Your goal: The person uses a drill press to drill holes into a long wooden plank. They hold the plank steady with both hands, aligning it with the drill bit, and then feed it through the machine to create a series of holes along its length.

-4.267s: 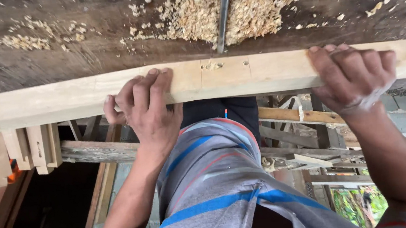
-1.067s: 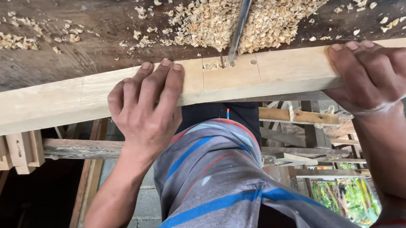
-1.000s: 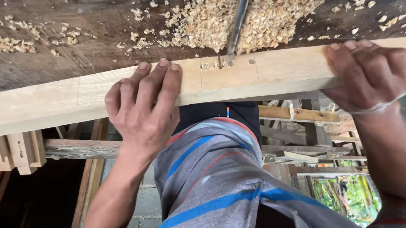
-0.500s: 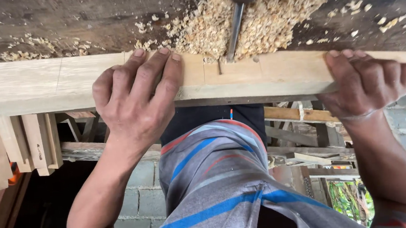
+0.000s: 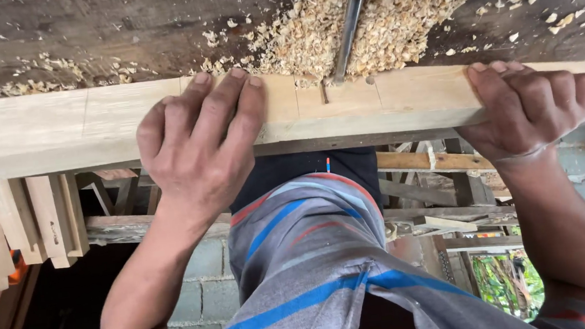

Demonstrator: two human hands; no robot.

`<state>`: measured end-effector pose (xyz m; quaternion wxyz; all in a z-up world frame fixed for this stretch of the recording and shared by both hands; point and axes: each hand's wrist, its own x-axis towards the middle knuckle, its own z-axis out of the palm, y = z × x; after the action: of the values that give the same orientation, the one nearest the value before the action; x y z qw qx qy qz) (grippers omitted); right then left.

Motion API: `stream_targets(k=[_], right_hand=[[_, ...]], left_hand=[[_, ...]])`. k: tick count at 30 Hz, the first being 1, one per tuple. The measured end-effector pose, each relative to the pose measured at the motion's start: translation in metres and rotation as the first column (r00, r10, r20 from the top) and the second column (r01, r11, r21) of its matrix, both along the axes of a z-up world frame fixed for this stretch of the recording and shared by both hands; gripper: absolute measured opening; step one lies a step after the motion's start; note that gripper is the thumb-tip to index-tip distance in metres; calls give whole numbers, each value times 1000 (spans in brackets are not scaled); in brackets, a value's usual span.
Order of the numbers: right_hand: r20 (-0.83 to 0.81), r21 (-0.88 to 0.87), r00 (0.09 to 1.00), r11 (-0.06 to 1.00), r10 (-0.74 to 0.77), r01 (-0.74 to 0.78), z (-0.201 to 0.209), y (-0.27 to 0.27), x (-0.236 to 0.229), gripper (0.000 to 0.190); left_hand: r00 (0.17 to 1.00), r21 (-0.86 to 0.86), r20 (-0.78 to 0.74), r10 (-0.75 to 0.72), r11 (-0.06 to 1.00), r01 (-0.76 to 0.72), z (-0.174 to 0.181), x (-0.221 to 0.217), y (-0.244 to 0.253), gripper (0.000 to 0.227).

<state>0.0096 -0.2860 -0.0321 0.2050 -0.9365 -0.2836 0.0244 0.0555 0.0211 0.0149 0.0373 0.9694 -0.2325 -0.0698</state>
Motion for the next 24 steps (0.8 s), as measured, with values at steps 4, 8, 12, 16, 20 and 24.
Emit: stream_targets(k=[4, 8, 12, 16, 20, 24], right_hand=[[112, 57, 993, 997, 39, -46, -11, -2, 13, 17], [104, 81, 993, 995, 54, -62, -11, -6, 10, 11], [41, 25, 999, 999, 21, -22, -6, -6, 2, 24], [153, 98, 987, 993, 54, -69, -21, -15, 9, 12], [108, 62, 993, 997, 40, -47, -13, -15, 8, 8], [64, 68, 997, 997, 31, -36, -11, -16, 3, 12]], left_hand=[[997, 8, 4, 75, 997, -75, -3, -19, -2, 5], [998, 2, -46, 41, 999, -40, 2, -8, -6, 6], [1000, 16, 28, -11, 1000, 10, -4, -2, -3, 6], [999, -6, -11, 45, 999, -45, -4, -9, -7, 6], [999, 19, -41, -9, 1000, 9, -2, 2, -11, 6], [999, 49, -42, -14, 999, 16, -2, -4, -10, 3]])
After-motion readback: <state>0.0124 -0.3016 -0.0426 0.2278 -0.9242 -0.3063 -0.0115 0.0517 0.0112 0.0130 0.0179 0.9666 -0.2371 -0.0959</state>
